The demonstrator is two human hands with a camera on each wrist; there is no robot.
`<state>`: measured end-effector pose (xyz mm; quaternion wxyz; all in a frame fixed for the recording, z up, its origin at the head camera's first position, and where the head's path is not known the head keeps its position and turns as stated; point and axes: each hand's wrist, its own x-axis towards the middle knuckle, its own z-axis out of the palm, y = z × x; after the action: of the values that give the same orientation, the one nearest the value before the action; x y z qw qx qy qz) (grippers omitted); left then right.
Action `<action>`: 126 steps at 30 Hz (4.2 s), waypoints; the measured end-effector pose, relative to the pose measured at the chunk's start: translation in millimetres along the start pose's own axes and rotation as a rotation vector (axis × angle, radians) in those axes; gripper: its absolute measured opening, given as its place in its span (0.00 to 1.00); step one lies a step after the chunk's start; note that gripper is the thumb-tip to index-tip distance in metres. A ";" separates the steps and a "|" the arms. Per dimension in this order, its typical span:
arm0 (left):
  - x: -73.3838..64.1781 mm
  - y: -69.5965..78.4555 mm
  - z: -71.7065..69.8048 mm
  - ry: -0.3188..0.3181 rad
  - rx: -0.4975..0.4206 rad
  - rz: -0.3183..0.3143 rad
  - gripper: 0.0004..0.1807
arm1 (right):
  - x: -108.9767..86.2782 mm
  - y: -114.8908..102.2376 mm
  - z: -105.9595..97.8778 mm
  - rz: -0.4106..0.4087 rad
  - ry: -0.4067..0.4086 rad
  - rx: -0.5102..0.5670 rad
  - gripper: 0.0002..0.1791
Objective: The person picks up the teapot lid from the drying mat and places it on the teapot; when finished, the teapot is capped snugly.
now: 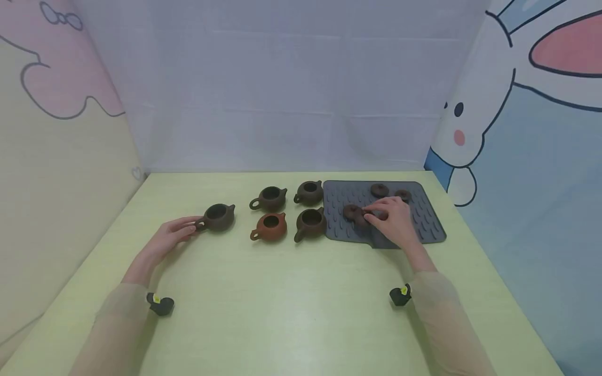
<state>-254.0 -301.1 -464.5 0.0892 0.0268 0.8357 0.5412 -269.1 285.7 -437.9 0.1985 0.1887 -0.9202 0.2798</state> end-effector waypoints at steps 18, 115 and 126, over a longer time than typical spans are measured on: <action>-1.7 -0.6 0.1 -0.002 -0.029 0.002 0.26 | 53.7 -63.8 16.2 -0.086 0.098 0.269 0.11; 0.1 1.1 -2.9 -0.046 -0.078 -0.043 0.27 | 132.4 -248.5 221.6 -0.088 -0.326 0.298 0.14; -0.5 1.7 -2.7 -0.045 -0.079 -0.040 0.27 | 133.9 -240.0 217.4 -0.144 -0.372 0.257 0.22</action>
<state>-254.1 -303.0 -461.9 0.1197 0.0187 0.8120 0.5710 -329.4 -59.5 -435.5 0.0192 0.3258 -0.8819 0.3402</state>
